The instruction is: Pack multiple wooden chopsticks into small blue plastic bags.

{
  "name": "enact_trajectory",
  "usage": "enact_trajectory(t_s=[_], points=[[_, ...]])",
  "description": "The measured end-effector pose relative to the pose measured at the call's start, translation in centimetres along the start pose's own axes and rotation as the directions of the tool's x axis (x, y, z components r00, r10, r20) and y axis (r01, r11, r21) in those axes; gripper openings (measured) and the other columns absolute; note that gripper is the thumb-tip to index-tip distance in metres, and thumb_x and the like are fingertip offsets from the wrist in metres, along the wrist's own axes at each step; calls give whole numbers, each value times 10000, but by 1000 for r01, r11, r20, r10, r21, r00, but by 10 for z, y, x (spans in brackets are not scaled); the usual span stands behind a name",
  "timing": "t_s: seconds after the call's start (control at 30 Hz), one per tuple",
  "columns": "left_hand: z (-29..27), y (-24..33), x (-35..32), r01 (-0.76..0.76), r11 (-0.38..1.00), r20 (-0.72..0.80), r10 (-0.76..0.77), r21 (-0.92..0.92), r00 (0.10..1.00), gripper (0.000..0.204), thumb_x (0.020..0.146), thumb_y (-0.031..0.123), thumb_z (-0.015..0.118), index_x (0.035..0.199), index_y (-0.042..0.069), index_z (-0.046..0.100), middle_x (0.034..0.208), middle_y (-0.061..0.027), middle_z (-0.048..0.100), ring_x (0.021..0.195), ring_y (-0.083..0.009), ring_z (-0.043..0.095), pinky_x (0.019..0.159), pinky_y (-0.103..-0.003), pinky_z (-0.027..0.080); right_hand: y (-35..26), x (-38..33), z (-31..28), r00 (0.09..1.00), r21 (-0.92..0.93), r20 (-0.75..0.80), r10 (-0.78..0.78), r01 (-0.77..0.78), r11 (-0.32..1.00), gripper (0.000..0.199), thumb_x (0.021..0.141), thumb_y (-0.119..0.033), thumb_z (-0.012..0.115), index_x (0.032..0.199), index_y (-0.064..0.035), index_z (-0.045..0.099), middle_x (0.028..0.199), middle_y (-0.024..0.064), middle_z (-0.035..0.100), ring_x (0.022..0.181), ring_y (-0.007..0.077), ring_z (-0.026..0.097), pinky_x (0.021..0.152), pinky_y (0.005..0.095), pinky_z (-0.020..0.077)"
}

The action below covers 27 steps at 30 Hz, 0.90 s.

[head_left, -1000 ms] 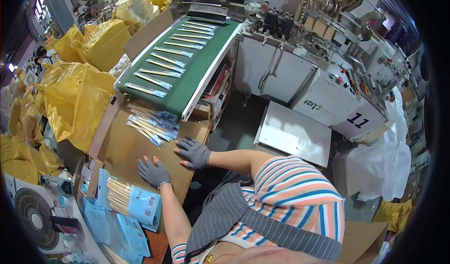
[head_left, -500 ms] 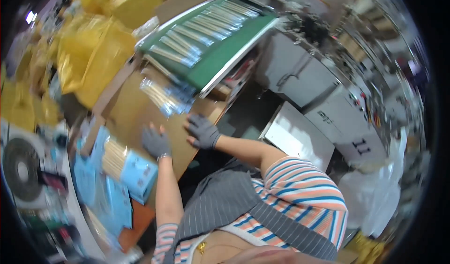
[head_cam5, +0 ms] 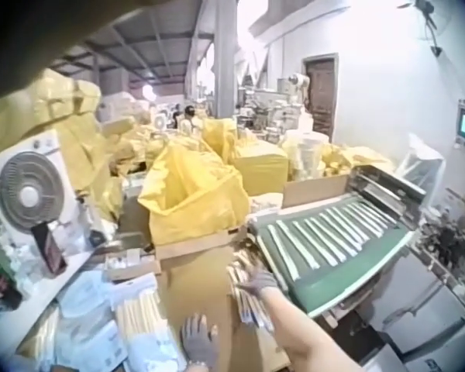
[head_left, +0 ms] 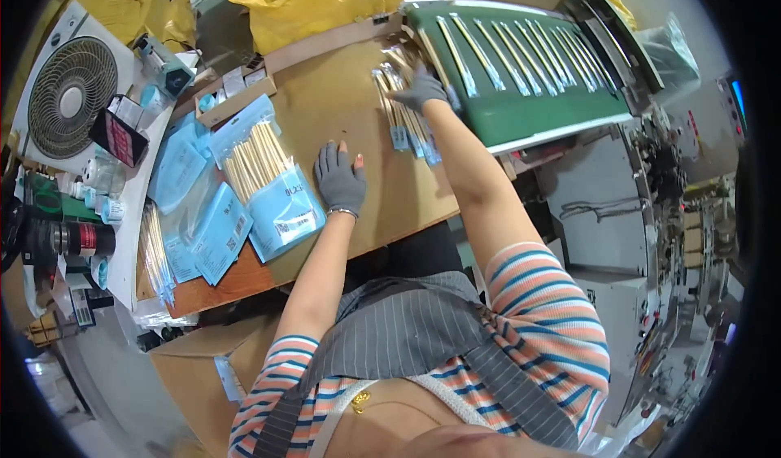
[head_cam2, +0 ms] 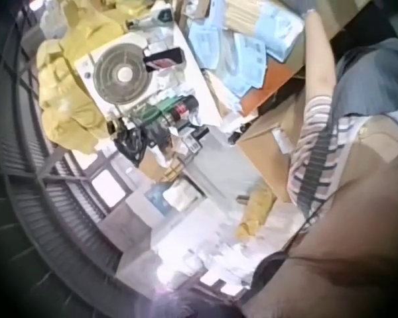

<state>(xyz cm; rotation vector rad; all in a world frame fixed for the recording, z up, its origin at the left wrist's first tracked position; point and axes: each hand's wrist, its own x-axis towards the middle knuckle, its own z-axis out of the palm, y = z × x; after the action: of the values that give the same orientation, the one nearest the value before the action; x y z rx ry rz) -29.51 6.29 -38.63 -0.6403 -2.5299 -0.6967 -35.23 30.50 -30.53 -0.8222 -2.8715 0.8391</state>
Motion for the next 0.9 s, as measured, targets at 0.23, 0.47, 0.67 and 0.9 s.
enact_trajectory(t_s=[0.23,0.47,0.67,0.9], points=[[-2,-7,24,167,979,-66,-175,-114,982,498,906,373,486,1209,-20,516,1248,-227,512,1194,-363,445,1026,-435,305,2,4,34,983,502,157,-95,3,865,588,664,-280,735,1156,-18,549,1108,231,602,1016,306,604,858,355,472],[4,0,24,236,953,13,-238,-190,971,598,855,425,555,1245,-24,488,1273,-230,495,1206,-378,433,1038,-453,310,36,-95,51,829,383,-552,-85,343,858,392,801,-298,642,1078,-23,599,1096,195,603,1032,346,569,897,375,455],[8,-23,9,155,988,-14,-155,10,988,621,892,439,474,1278,-46,465,1301,-237,485,1217,-364,444,1040,-428,318,88,-228,62,759,-57,-371,-535,556,829,356,847,-258,553,1143,-61,523,1209,174,511,1150,362,476,989,449,374],[6,-20,15,81,997,1,-81,-2,997,613,895,428,477,1262,-62,469,1286,-248,492,1198,-374,456,1024,-429,334,90,-228,63,733,-128,-428,-528,529,839,376,837,-260,547,1150,-53,523,1210,169,516,1167,347,470,1018,451,343]])
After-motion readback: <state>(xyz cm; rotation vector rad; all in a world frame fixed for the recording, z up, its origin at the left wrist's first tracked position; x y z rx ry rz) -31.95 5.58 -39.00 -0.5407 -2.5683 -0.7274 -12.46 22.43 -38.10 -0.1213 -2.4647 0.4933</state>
